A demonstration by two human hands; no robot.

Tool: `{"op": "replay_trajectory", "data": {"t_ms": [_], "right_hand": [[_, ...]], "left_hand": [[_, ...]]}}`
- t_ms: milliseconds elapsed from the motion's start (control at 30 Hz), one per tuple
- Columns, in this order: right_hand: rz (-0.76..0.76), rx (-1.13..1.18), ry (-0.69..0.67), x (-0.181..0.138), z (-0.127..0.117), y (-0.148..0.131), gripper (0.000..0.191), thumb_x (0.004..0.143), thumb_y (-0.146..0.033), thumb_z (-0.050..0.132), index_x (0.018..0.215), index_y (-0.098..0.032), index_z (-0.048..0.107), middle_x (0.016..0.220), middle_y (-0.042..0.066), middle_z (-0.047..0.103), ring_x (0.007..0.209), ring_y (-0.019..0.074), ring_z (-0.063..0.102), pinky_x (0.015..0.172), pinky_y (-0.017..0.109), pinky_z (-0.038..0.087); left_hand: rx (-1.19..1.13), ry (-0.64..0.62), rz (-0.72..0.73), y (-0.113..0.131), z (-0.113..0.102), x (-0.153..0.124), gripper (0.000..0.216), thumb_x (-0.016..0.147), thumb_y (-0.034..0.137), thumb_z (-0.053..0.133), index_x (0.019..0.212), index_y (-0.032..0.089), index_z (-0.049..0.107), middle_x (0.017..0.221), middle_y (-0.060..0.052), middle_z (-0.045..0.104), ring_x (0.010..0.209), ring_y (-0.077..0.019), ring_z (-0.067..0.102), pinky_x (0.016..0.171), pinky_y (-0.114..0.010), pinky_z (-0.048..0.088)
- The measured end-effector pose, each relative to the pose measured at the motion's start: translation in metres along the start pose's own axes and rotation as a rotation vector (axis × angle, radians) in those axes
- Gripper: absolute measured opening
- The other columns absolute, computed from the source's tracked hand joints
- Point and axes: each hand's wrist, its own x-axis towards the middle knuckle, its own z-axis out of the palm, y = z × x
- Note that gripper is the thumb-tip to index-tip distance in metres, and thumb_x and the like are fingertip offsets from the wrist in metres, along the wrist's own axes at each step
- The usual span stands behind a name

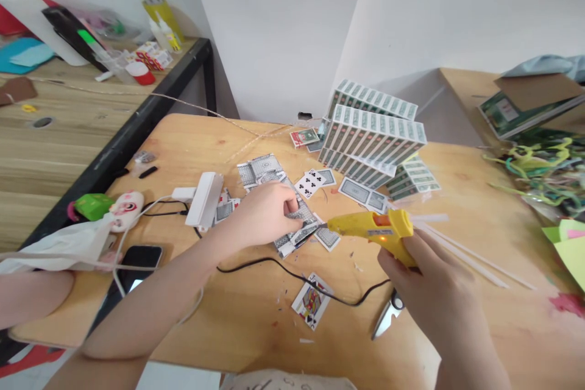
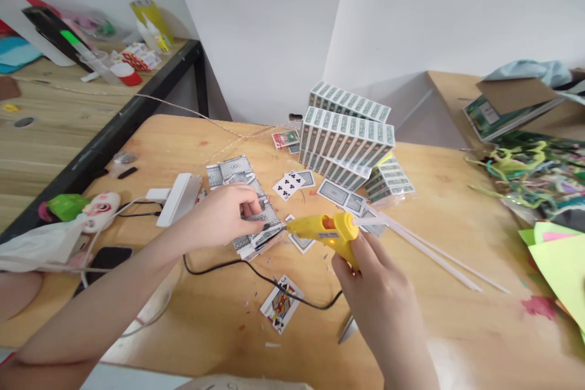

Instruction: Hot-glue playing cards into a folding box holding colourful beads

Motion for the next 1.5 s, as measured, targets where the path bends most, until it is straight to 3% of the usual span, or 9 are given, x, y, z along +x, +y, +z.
{"op": "replay_trajectory", "data": {"t_ms": [167,333,567,700,933,1100,1267,1367,1500], "right_hand": [[-0.009,-0.066,0.086,-0.003,-0.002,0.015,0.028,0.077,-0.022,0.054,0.062,-0.023,0.03,0.055,-0.007,0.035,0.044,0.0074,0.033,0.042,0.019,0.027],[0.141,-0.06,0.129,-0.007,-0.002,0.023,0.035,0.076,-0.027,0.058,0.061,-0.024,0.026,0.052,-0.007,0.035,0.044,0.0089,0.031,0.042,0.022,0.027],[0.224,-0.054,0.195,-0.005,0.009,0.023,0.043,0.071,-0.032,0.066,0.057,-0.025,0.026,0.048,-0.008,0.035,0.04,0.0083,0.034,0.037,0.021,0.029],[0.266,0.02,0.13,-0.001,0.017,0.01,0.039,0.075,-0.028,0.062,0.06,-0.024,0.026,0.052,-0.007,0.038,0.043,0.0079,0.035,0.041,0.02,0.03],[0.08,0.078,0.032,0.013,0.035,-0.003,0.025,0.078,-0.026,0.056,0.063,-0.023,0.036,0.056,-0.006,0.04,0.045,0.0086,0.035,0.043,0.021,0.029],[0.034,0.111,-0.034,0.02,0.04,-0.005,0.017,0.08,-0.024,0.052,0.068,-0.023,0.04,0.062,-0.003,0.046,0.05,0.0104,0.039,0.046,0.022,0.028],[0.031,0.116,-0.056,0.021,0.04,-0.004,0.019,0.081,-0.024,0.053,0.068,-0.023,0.039,0.062,-0.004,0.044,0.05,0.0104,0.039,0.046,0.022,0.029],[0.036,0.102,-0.049,0.02,0.04,-0.004,0.02,0.081,-0.024,0.053,0.068,-0.023,0.038,0.061,-0.004,0.043,0.051,0.0108,0.04,0.045,0.022,0.028],[0.062,0.125,-0.055,0.019,0.041,-0.008,0.02,0.081,-0.023,0.053,0.067,-0.023,0.038,0.061,-0.004,0.045,0.049,0.0098,0.04,0.045,0.022,0.027]], "left_hand": [[0.048,0.008,0.075,-0.003,-0.002,0.0,0.012,0.068,0.023,0.067,0.062,0.018,0.057,0.069,0.0,0.061,0.072,-0.0169,0.054,0.063,-0.03,0.039],[0.182,-0.05,0.236,-0.001,-0.009,-0.005,0.003,0.076,0.021,0.064,0.073,0.019,0.065,0.076,-0.002,0.062,0.085,-0.0206,0.055,0.073,-0.033,0.041],[0.35,-0.113,0.478,0.008,-0.012,-0.016,0.025,0.09,0.014,0.048,0.076,0.018,0.067,0.086,-0.005,0.062,0.088,-0.0198,0.049,0.072,-0.032,0.038],[0.366,-0.072,0.496,0.005,-0.012,-0.019,0.031,0.089,0.008,0.043,0.075,0.02,0.068,0.085,-0.004,0.057,0.082,-0.0175,0.046,0.067,-0.03,0.037],[0.217,-0.105,0.436,-0.013,-0.008,-0.016,0.021,0.09,0.022,0.054,0.1,0.028,0.072,0.076,-0.001,0.054,0.08,-0.015,0.049,0.066,-0.026,0.038],[0.125,-0.097,0.382,-0.02,-0.007,-0.014,0.019,0.087,0.024,0.06,0.101,0.028,0.072,0.078,0.0,0.056,0.081,-0.0145,0.052,0.068,-0.025,0.04],[-0.036,0.146,0.173,-0.025,0.003,-0.032,0.021,0.082,0.033,0.066,0.101,0.025,0.066,0.093,-0.002,0.056,0.084,-0.0157,0.056,0.079,-0.03,0.046],[-0.063,0.361,0.063,-0.022,0.026,-0.049,0.057,0.077,0.037,0.069,0.128,0.026,0.046,0.123,-0.01,0.046,0.118,-0.0262,0.046,0.102,-0.044,0.039],[-0.131,0.506,-0.024,-0.012,0.068,-0.06,0.095,0.064,0.04,0.079,0.14,0.022,0.025,0.134,-0.017,0.036,0.128,-0.033,0.038,0.106,-0.051,0.036]]}}
